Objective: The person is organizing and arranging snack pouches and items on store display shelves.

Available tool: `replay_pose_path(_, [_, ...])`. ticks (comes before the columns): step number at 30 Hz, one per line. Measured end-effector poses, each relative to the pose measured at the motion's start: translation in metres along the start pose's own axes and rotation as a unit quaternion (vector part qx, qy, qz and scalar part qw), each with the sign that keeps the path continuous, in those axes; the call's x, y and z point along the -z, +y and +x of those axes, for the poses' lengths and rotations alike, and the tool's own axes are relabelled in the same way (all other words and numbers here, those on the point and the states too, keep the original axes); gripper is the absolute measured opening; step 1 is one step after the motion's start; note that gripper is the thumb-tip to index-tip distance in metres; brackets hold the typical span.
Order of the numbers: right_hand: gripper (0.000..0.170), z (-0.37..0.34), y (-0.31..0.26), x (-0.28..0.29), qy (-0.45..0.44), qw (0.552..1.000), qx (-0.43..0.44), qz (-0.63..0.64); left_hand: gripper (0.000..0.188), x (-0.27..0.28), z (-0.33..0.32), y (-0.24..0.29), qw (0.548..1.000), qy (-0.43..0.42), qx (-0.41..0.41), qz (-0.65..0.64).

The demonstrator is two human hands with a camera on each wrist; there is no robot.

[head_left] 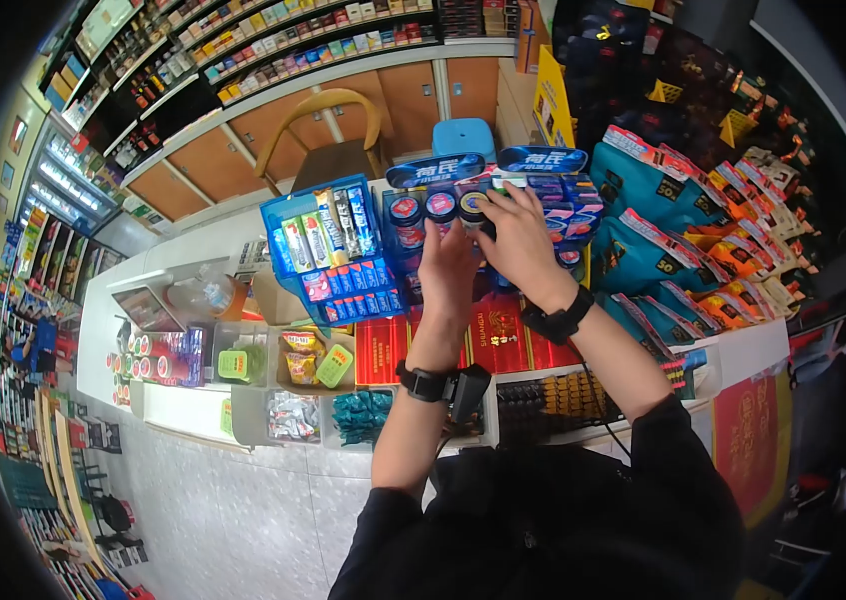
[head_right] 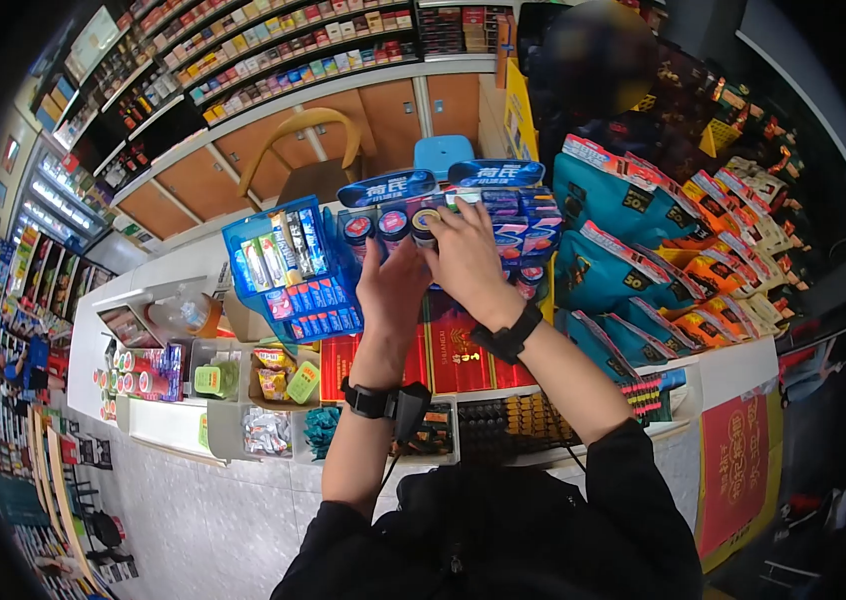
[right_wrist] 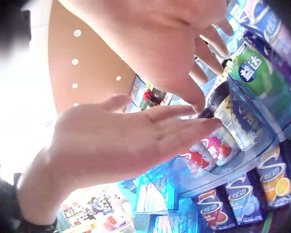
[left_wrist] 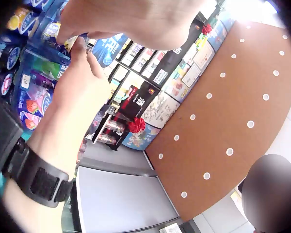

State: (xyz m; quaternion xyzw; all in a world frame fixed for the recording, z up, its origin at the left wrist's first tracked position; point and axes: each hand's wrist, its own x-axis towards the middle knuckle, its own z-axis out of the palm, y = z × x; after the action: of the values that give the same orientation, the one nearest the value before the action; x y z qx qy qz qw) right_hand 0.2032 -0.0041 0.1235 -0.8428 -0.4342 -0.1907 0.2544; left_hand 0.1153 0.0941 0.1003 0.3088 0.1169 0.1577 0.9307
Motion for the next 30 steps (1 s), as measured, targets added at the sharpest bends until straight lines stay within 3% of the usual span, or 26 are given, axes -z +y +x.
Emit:
replay_pose_path(2, [0.039, -0.015, -0.004, 0.012, 0.033, 0.999, -0.003, 0.029, 0.080, -0.016, -0.024, 0.006, 0.997, 0.051, -0.008, 0.061])
replay_pose_path(5, [0.028, -0.052, -0.013, 0.032, 0.093, 0.987, -0.031, 0.124, 0.074, 0.001, -0.047, -0.006, 0.997, 0.049, 0.000, 0.068])
replay_pose_path(8, [0.027, -0.101, -0.018, 0.049, 0.086, 0.977, -0.087, 0.177, 0.065, 0.024, -0.080, -0.027, 0.998, 0.030, 0.026, 0.052])
replay_pose_path(10, [0.026, -0.136, -0.018, 0.058, 0.020, 0.954, -0.176, 0.244, 0.054, 0.045, -0.107, -0.040, 0.989, 0.070, 0.050, 0.117])
replay_pose_path(12, [0.024, -0.176, -0.012, 0.059, 0.010, 0.951, -0.201, 0.234, 0.047, 0.069, -0.130, -0.056, 0.978, 0.145, 0.074, 0.132])
replay_pose_path(14, [0.023, -0.214, -0.005, 0.058, -0.027, 0.920, -0.287, 0.266, 0.039, 0.082, -0.152, -0.064, 0.968, 0.194, 0.077, 0.142])
replay_pose_path(19, [0.022, -0.272, 0.000, 0.063, -0.021, 0.890, -0.385, 0.243, 0.031, 0.112, -0.177, -0.079, 0.966, 0.170, 0.110, 0.161])
replay_pose_path(25, [0.018, -0.306, 0.000, 0.078, -0.004, 0.863, -0.432, 0.263, 0.035, 0.094, -0.188, -0.093, 0.952, 0.177, 0.113, 0.224])
replay_pose_path(30, [0.018, -0.317, 0.028, 0.085, 0.015, 0.877, -0.395, 0.274, 0.034, 0.083, -0.194, -0.129, 0.947, 0.194, 0.089, 0.239])
